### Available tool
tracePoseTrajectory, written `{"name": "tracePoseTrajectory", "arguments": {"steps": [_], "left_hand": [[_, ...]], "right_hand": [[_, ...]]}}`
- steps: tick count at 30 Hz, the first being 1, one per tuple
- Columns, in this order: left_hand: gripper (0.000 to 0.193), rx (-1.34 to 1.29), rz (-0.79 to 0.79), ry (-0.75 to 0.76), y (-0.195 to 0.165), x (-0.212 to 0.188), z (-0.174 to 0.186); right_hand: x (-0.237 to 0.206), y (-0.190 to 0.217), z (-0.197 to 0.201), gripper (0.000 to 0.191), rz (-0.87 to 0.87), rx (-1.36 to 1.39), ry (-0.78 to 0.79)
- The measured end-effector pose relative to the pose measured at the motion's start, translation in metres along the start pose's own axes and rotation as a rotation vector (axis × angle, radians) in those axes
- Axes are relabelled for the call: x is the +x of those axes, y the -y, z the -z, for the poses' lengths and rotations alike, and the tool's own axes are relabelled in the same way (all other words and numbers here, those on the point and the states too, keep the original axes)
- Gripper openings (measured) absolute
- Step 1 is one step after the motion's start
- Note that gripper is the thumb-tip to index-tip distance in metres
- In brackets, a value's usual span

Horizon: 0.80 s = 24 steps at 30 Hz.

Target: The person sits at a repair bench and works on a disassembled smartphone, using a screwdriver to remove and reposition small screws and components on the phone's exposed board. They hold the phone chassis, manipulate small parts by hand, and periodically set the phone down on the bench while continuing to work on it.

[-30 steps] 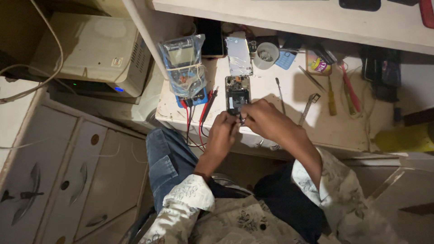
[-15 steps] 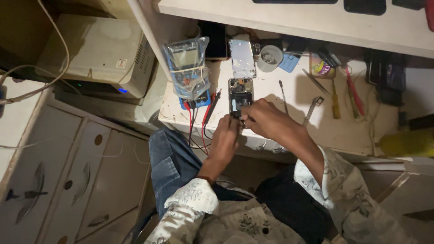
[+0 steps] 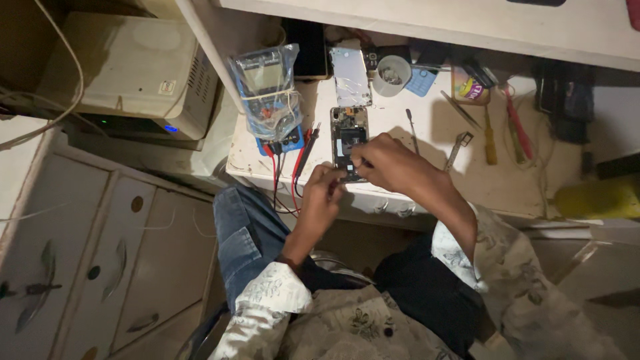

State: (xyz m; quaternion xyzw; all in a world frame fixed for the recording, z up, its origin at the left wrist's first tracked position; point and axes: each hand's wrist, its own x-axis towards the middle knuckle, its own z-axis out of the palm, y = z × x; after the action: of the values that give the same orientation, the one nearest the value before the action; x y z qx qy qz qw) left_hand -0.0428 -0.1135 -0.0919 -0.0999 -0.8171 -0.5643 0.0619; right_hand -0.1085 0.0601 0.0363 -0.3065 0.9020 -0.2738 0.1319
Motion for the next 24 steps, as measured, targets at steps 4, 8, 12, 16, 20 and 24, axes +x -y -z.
{"name": "tracePoseTrajectory", "arguments": {"steps": [4,8,12,16,20,24], "left_hand": [[0.029,-0.056,-0.025,-0.065,0.003,0.0,-0.002],[0.033,-0.025,-0.002,-0.054,0.003,-0.002,-0.001],[0.029,-0.028,0.004,-0.077,-0.001,-0.001,-0.001],[0.025,-0.033,0.012,-0.063,-0.005,0.0,0.001],[0.024,-0.01,0.032,-0.049,-0.008,0.001,0.002],[0.025,0.011,0.082,-0.02,-0.007,0.002,0.001]], "right_hand": [[0.0,-0.003,0.0,0.008,0.017,-0.04,-0.004],[0.002,-0.003,0.0,0.009,-0.062,-0.043,0.05],[0.001,-0.007,-0.001,0.011,-0.061,-0.023,0.045],[0.001,-0.014,-0.002,0.011,0.027,-0.006,-0.008],[0.0,-0.018,-0.004,0.011,-0.015,-0.021,0.017],[-0.003,-0.017,-0.006,0.009,-0.021,-0.025,0.026]]}}
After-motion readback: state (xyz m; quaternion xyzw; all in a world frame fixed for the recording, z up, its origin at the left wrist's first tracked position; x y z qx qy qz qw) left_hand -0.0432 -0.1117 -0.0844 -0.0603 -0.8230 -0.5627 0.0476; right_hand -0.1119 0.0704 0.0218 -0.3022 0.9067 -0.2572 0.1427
